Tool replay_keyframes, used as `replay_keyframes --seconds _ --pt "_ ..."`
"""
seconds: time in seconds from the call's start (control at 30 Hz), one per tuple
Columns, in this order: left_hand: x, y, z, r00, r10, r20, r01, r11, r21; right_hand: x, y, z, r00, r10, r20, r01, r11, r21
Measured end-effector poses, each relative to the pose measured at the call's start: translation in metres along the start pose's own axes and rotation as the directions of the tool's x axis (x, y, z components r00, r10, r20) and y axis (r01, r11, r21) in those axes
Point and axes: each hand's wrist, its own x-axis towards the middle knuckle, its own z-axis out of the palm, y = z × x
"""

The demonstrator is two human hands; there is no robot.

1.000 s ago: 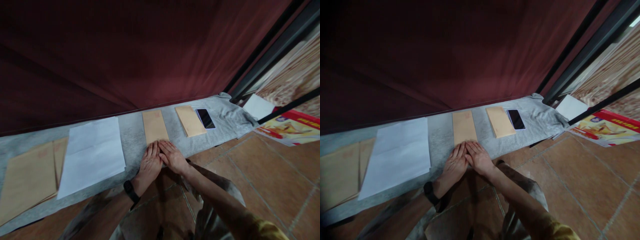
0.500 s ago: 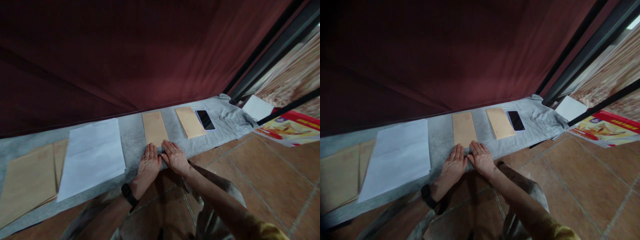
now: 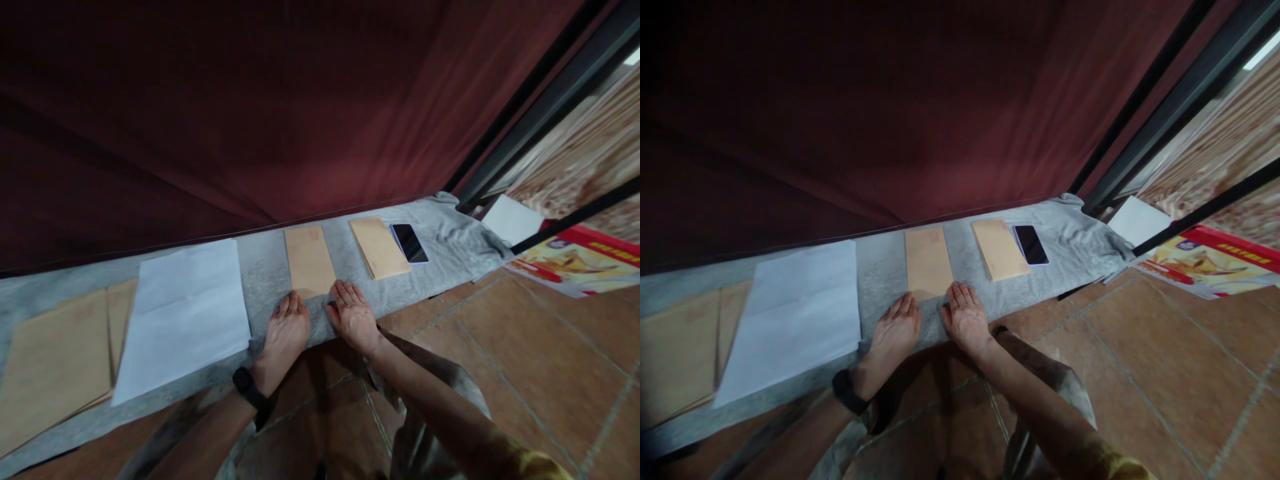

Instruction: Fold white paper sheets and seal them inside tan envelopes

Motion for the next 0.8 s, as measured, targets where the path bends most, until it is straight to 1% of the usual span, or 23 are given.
replay_keyframes --seconds 0.1,0.17,0.23,0.33,0.4,0.47,0.57,0.67,0.7,0.8 --pt "0.005 -0.004 -0.006 1.0 -0.019 -0.007 0.019 0.999 -0.034 0.001 0.0 -0.001 1.0 0.003 0.009 -0.003 1.0 0.001" --pt "0.011 -0.008 -0.009 0.998 -0.058 -0.002 0.058 0.994 -0.088 0.003 -0.001 -0.003 1.0 0.012 0.022 -0.012 1.0 0.006" --pt "0.017 -0.012 -0.01 0.991 -0.136 0.006 0.136 0.981 -0.141 0.005 -0.001 -0.005 0.999 0.019 0.031 -0.02 1.0 0.015" --pt "0.027 -0.013 -0.008 0.967 -0.255 0.003 0.252 0.953 -0.165 0.01 -0.001 -0.008 0.999 0.032 0.029 -0.032 0.999 0.028" --pt "0.032 -0.011 -0.008 0.951 -0.306 0.029 0.307 0.936 -0.172 0.012 0.0 -0.009 0.999 0.04 0.032 -0.042 0.998 0.041" --pt "0.037 -0.01 -0.008 0.931 -0.352 0.101 0.366 0.907 -0.209 0.015 0.001 -0.011 0.998 0.047 0.038 -0.049 0.997 0.052" --pt "0.045 -0.013 -0.01 0.872 -0.434 0.226 0.487 0.811 -0.324 0.016 0.002 -0.012 0.998 0.054 0.042 -0.057 0.996 0.064" --pt "0.051 -0.02 -0.009 0.813 -0.487 0.319 0.581 0.655 -0.483 0.017 0.003 -0.013 0.997 0.064 0.041 -0.067 0.995 0.08" --pt "0.052 -0.023 -0.008 0.803 -0.488 0.342 0.593 0.602 -0.534 0.017 0.003 -0.012 0.997 0.066 0.038 -0.069 0.994 0.086" --pt "0.052 -0.027 -0.002 0.789 -0.47 0.395 0.605 0.485 -0.632 0.017 0.004 -0.011 0.998 0.061 0.012 -0.062 0.993 0.103"
